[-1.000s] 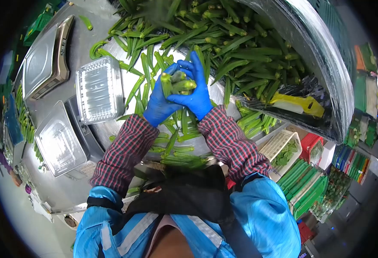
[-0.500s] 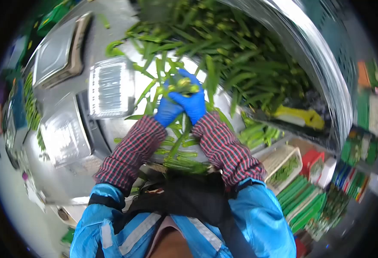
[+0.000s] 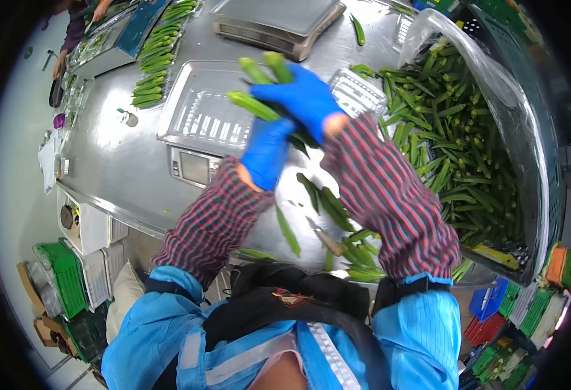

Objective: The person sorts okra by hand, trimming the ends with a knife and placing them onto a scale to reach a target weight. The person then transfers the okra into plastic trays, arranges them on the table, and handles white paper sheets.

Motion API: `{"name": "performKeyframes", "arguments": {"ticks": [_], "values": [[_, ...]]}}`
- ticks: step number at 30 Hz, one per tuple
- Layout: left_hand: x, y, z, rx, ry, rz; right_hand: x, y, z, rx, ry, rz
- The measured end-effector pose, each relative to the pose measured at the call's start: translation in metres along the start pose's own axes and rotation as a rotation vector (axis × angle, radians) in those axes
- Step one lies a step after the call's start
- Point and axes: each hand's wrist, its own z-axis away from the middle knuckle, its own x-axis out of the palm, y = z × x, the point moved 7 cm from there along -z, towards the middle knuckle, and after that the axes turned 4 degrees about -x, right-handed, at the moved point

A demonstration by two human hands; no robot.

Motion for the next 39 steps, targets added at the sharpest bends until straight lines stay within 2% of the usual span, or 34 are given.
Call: {"name": "performKeyframes", "arguments": {"ticks": [1, 2, 3, 5, 6, 8, 10, 12, 13, 14, 16, 17, 19, 20, 22, 23, 24, 25, 27, 28, 30, 32, 34, 35, 37, 39], "values": [[-0.029, 0.012, 0.003, 0.003, 0.055, 0.093, 0.019, 0.022, -0.034, 0.008, -0.035, 0.232], [-0.056, 0.022, 0.003, 0.003, 0.108, 0.184, 0.048, 0.01, -0.043, 0.06, -0.065, 0.371], [-0.086, 0.026, -0.001, -0.013, 0.155, 0.198, 0.07, 0.028, -0.066, 0.117, -0.143, 0.501], [-0.13, 0.017, 0.003, -0.195, 0.234, 0.325, 0.103, 0.076, -0.104, 0.164, -0.252, 0.66], [-0.138, 0.021, 0.007, -0.259, 0.261, 0.385, 0.122, 0.08, -0.112, 0.14, -0.258, 0.754], [-0.139, 0.036, 0.01, -0.244, 0.168, 0.384, 0.124, 0.091, -0.119, 0.253, -0.287, 0.844], [-0.146, 0.039, 0.027, -0.253, 0.084, 0.39, 0.125, 0.095, -0.12, 0.261, -0.292, 0.786], [-0.155, 0.048, 0.043, -0.092, -0.235, -0.381, 0.118, 0.098, -0.114, 0.267, -0.286, 0.727], [-0.146, 0.062, 0.054, -0.529, -0.014, 0.195, 0.113, 0.085, -0.11, 0.082, -0.181, 0.682], [-0.159, 0.064, 0.062, -0.551, -0.029, 0.199, 0.106, 0.069, -0.1, -0.102, -0.076, 0.638], [-0.19, 0.085, 0.063, -0.304, -0.24, -0.394, 0.083, 0.04, -0.071, -0.226, 0.097, 0.532], [-0.199, 0.09, 0.059, -0.312, -0.25, -0.384, 0.064, 0.039, -0.054, -0.222, 0.236, 0.437], [-0.229, 0.107, 0.046, -0.353, 0.023, -0.818, 0.021, 0.065, -0.026, -0.232, 0.449, 0.439], [-0.208, 0.144, 0.034, 0.008, -0.011, -1.084, 0.009, 0.081, -0.011, -0.193, 0.549, 0.397], [-0.183, 0.174, 0.006, 0.443, -0.136, -1.265, 0.016, 0.093, 0.004, -0.188, 0.624, 0.332], [-0.186, 0.169, -0.012, 0.452, -0.167, -1.282, 0.018, 0.1, 0.01, -0.197, 0.695, 0.266], [-0.189, 0.163, -0.027, 0.461, -0.2, -1.297, 0.024, 0.102, 0.009, -0.281, 0.691, 0.397], [-0.198, 0.149, -0.04, 0.453, -0.209, -1.295, 0.028, 0.108, 0.008, -0.269, 0.727, 0.388], [-0.217, 0.115, -0.059, 0.304, -0.28, -1.144, 0.04, 0.103, 0.0, -0.241, 0.757, 0.313], [-0.214, 0.115, -0.059, 0.307, -0.287, -1.145, 0.043, 0.108, -0.004, -0.144, 0.763, 0.273], [-0.206, 0.112, -0.046, 0.344, -0.247, -1.262, 0.062, 0.104, -0.012, -0.277, 0.715, 0.472], [-0.195, 0.111, -0.031, 0.358, -0.244, -1.352, 0.086, 0.088, -0.014, -0.369, 0.69, 0.87], [-0.191, 0.114, -0.02, 0.403, -0.205, -1.431, 0.086, 0.081, -0.016, -0.407, 0.657, 0.875], [-0.191, 0.112, -0.015, 0.365, -0.177, -1.417, 0.081, 0.079, -0.016, -0.399, 0.664, 0.872], [-0.192, 0.114, -0.004, 0.344, -0.167, -1.443, 0.08, 0.071, -0.017, -0.515, 0.519, 0.796], [-0.192, 0.113, -0.004, 0.381, -0.131, -1.495, 0.083, 0.073, -0.018, -0.512, 0.513, 0.845]]}}
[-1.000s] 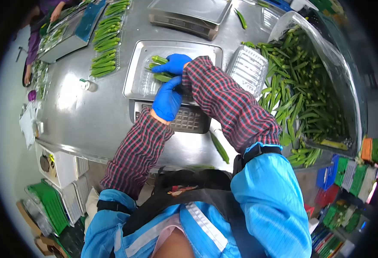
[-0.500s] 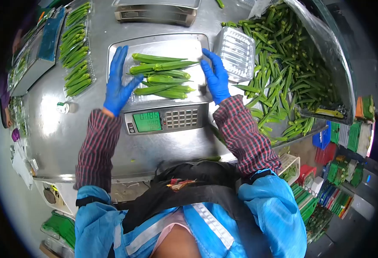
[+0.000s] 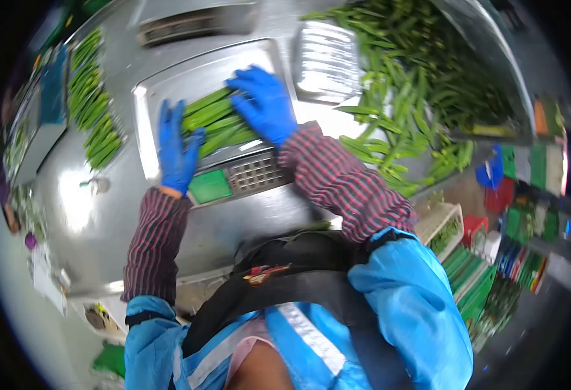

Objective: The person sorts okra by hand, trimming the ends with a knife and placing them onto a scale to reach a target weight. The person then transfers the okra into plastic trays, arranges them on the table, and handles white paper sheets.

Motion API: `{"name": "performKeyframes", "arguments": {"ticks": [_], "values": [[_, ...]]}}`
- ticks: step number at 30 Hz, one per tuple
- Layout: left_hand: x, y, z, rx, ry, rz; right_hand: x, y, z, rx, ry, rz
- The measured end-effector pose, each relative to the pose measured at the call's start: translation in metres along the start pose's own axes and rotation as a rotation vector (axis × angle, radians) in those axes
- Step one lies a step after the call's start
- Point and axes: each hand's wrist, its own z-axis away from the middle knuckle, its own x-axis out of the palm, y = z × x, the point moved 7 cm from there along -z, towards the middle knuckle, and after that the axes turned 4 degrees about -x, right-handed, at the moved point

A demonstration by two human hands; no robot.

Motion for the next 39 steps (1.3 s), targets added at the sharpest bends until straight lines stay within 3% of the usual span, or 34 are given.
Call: {"name": "performKeyframes", "arguments": {"ticks": [3, 5, 7, 9, 11, 15, 16, 17, 18, 19, 20, 21, 24, 28, 30, 34, 39], "values": [[0.006, 0.001, -0.009, 0.069, -0.027, -0.122, 0.003, -0.019, 0.011, 0.049, -0.178, 0.178], [0.006, 0.004, -0.014, 0.096, -0.062, -0.268, 0.007, -0.012, 0.02, 0.06, -0.177, 0.289], [-0.004, 0.027, -0.018, 0.155, -0.033, -0.127, 0.01, -0.006, 0.016, 0.055, -0.175, 0.373], [-0.001, 0.032, -0.017, 0.199, -0.081, -0.067, 0.017, 0.004, 0.009, 0.08, -0.275, 0.25], [0.015, 0.017, -0.014, 0.203, -0.257, -0.093, 0.011, 0.006, 0.014, 0.048, -0.258, 0.29], [-0.006, 0.041, -0.015, 0.083, -0.075, 0.378, -0.039, 0.021, 0.038, 0.046, 0.064, -0.065], [0.0, 0.037, -0.015, 0.189, -0.185, 0.303, -0.054, 0.037, 0.053, 0.079, 0.132, -0.126], [0.009, 0.039, -0.012, 0.268, -0.351, 0.107, -0.066, 0.067, 0.076, 0.29, 0.23, -0.544], [0.011, 0.038, -0.009, 0.188, -0.333, 0.14, -0.097, 0.085, 0.108, 0.31, 0.208, -0.539], [0.011, 0.026, -0.009, 0.189, -0.306, 0.102, -0.128, 0.102, 0.117, 0.409, 0.229, -0.175], [-0.002, 0.032, -0.006, 0.24, -0.228, 0.005, -0.163, 0.101, 0.124, 0.235, 0.204, 0.326], [-0.005, 0.03, -0.006, 0.185, -0.193, 0.086, -0.166, 0.169, 0.153, 0.359, 0.127, 0.496], [-0.027, 0.032, 0.001, 0.063, -0.082, 0.139, -0.155, 0.169, 0.167, 0.329, -0.194, 0.587], [-0.054, -0.001, 0.031, -0.044, 0.086, 0.207, -0.163, 0.181, 0.176, 0.425, -0.163, 0.525], [-0.074, -0.015, 0.052, -0.07, 0.225, 0.163, -0.175, 0.21, 0.192, 0.728, 0.153, 0.07], [-0.088, -0.051, 0.096, -0.3, 0.348, 0.422, -0.191, 0.23, 0.211, 0.7, 0.17, -0.048], [-0.09, -0.056, 0.119, -0.31, 0.372, 0.414, -0.208, 0.226, 0.235, 0.874, 0.198, -0.105]]}}
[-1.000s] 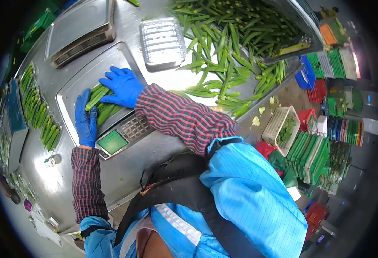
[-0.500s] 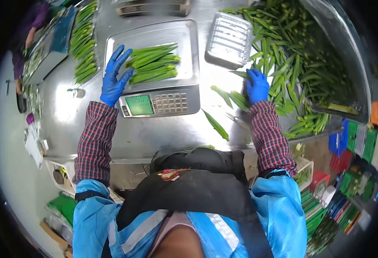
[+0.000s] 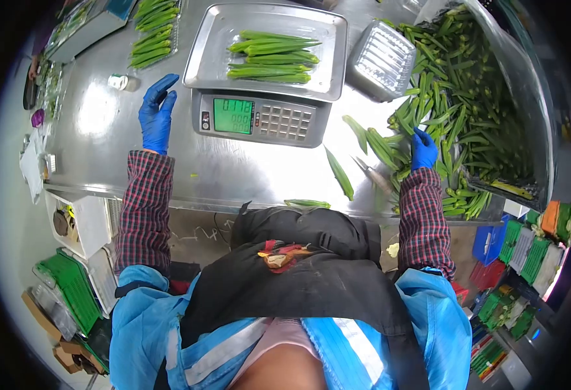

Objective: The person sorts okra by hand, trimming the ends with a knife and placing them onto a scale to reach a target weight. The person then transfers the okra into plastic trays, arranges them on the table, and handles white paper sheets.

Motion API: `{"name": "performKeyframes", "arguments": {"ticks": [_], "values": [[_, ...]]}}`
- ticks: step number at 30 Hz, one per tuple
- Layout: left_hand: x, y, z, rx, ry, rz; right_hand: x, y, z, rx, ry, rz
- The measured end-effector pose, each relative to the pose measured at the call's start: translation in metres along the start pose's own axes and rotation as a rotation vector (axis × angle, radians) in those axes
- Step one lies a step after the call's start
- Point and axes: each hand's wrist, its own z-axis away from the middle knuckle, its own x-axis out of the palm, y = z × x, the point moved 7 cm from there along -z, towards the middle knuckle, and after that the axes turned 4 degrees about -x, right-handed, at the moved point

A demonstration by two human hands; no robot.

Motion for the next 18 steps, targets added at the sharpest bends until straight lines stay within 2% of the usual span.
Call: {"name": "performKeyframes", "arguments": {"ticks": [10, 12, 14, 16, 18], "values": [[0.008, 0.003, -0.006, 0.044, -0.001, 0.087, -0.012, 0.01, 0.016, 0.117, 0.037, -0.155], [0.018, 0.013, -0.012, 0.129, -0.025, -0.027, -0.017, 0.01, 0.017, 0.152, 0.093, -0.187], [0.038, 0.038, -0.019, 0.176, -0.046, -0.069, -0.013, -0.007, 0.017, 0.165, 0.14, -0.249], [0.071, 0.065, -0.022, 0.408, -0.128, -0.16, 0.006, -0.064, 0.021, 0.08, 0.149, -0.366], [0.105, 0.079, -0.035, 0.465, -0.182, -0.159, 0.035, -0.115, 0.017, 0.007, 0.054, -0.442]]}}
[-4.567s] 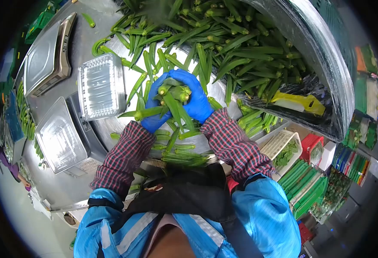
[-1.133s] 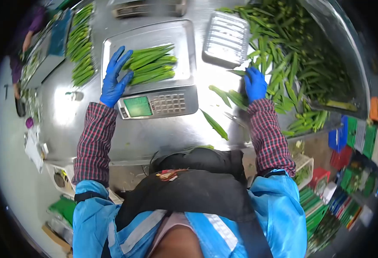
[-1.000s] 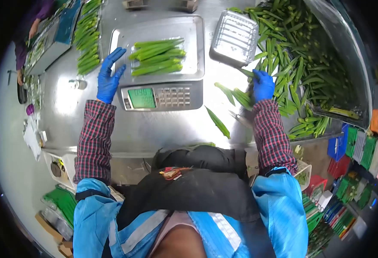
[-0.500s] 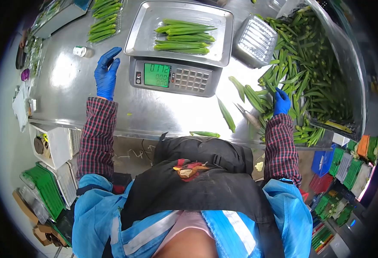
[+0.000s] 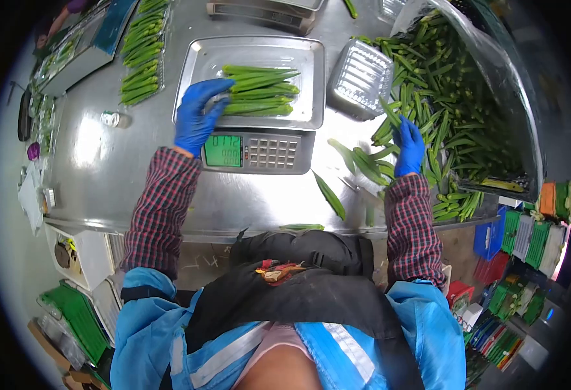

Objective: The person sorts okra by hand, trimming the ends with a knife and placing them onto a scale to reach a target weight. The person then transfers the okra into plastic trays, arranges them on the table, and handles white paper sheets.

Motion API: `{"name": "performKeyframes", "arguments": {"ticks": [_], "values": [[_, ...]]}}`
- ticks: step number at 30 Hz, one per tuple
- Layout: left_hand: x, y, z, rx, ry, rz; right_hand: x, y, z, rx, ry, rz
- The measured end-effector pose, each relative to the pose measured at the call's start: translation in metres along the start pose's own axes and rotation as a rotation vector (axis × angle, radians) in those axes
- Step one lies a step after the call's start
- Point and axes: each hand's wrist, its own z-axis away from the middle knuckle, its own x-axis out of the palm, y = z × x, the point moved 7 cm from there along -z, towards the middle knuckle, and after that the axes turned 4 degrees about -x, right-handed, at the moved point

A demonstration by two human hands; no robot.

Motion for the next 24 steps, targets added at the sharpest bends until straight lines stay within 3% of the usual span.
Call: {"name": "performKeyframes", "arguments": {"ticks": [4, 6, 9, 14, 19, 20, 21, 22, 23, 24], "values": [[0.061, -0.011, -0.025, 0.107, -0.243, -0.208, 0.045, -0.024, -0.014, -0.07, -0.165, 0.004], [0.063, -0.011, -0.036, 0.076, -0.302, -0.165, 0.029, -0.021, -0.018, -0.06, -0.081, -0.043], [0.048, -0.005, -0.04, 0.226, -0.342, -0.24, -0.042, 0.009, -0.023, 0.038, 0.103, -0.011], [0.035, -0.023, -0.023, 0.047, -0.314, -0.214, -0.128, 0.059, -0.006, 0.157, 0.296, 0.032], [0.043, -0.011, -0.032, 0.125, -0.313, -0.248, -0.126, 0.097, -0.001, 0.241, 0.217, 0.095], [0.046, -0.034, -0.029, -0.059, -0.344, -0.067, -0.128, 0.103, -0.003, 0.243, 0.213, 0.091], [0.048, -0.042, -0.029, -0.239, -0.369, 0.117, -0.126, 0.105, -0.008, 0.193, 0.192, 0.188], [0.046, -0.041, -0.032, -0.238, -0.367, 0.115, -0.124, 0.106, -0.013, 0.143, 0.173, 0.287], [0.042, -0.033, -0.035, -0.131, -0.34, 0.021, -0.126, 0.109, -0.015, 0.143, 0.17, 0.289], [0.038, -0.022, -0.035, -0.03, -0.309, -0.073, -0.115, 0.076, -0.013, -0.158, 0.195, 0.699]]}}
